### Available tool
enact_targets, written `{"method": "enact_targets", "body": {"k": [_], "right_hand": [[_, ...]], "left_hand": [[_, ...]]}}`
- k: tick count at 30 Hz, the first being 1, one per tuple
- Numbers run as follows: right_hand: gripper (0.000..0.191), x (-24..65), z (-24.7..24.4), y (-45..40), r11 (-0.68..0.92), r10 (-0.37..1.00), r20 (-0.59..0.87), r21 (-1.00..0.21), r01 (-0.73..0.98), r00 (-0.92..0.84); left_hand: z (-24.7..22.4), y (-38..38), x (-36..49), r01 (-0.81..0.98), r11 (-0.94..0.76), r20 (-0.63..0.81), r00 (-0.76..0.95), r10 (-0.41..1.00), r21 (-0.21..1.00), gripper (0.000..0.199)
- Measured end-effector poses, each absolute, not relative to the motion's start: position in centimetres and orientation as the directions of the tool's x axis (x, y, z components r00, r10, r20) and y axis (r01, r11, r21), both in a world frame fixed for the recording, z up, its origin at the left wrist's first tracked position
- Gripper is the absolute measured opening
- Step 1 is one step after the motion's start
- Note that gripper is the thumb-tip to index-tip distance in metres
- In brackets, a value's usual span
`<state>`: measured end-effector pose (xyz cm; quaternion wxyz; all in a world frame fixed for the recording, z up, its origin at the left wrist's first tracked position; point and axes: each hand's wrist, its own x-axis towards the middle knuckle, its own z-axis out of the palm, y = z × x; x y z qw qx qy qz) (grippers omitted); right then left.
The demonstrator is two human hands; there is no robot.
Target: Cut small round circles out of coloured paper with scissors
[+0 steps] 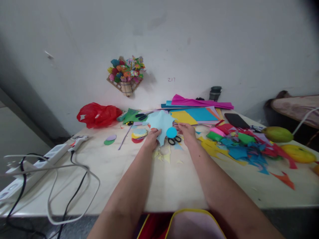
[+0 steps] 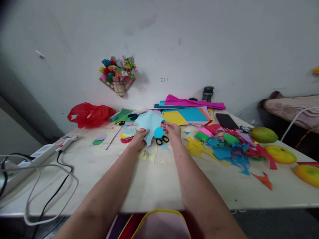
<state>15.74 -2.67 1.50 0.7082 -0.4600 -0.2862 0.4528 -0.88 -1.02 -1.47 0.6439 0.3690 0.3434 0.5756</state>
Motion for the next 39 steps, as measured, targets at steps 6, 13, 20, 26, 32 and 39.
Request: {"method": "enact_targets", "body": {"k": [6,13,20,26,32,39], "right_hand": [[0.021,16.0,1.4,-3.1,-0.005,0.958,-0.108,-0.933,-0.359,0.267],[0.033,16.0,-0.5,-2.0,0.124,0.992,0.127,-0.989,-0.076,-0.026],[0.029,16.8,-0.8,-1.3,0.179,0.969,0.213,-0.954,0.242,0.122],[0.018,17.5,-0.1,-1.7,0.122,0.964,0.147,-0.985,0.122,0.222],[0.033,16.9,-0.1,-1.7,0.122,0.964,0.056,-0.962,-0.244,0.26],[0.04,15.7,-0.7,-1.6,0.109,0.968,0.051,-0.968,-0.227,0.246]], "left_hand": [[-1.5,-1.1,-0.9,-0.448,0.052,-0.022,0.073,0.997,0.893,0.052],[-1.3,-1.3,-0.7,-0.4,0.049,-0.012,0.094,0.996,0.915,0.048],[-1.4,-1.4,-0.7,-0.398,0.022,0.003,0.063,0.998,0.917,0.049],[-1.6,-1.2,-0.7,-0.401,0.034,0.008,0.102,0.995,0.915,0.046],[-1.6,-1.2,-0.8,-0.378,0.041,0.004,0.116,0.993,0.925,0.05],[-1.6,-1.2,-1.2,-0.329,0.064,-0.015,0.151,0.988,0.942,0.04]]}}
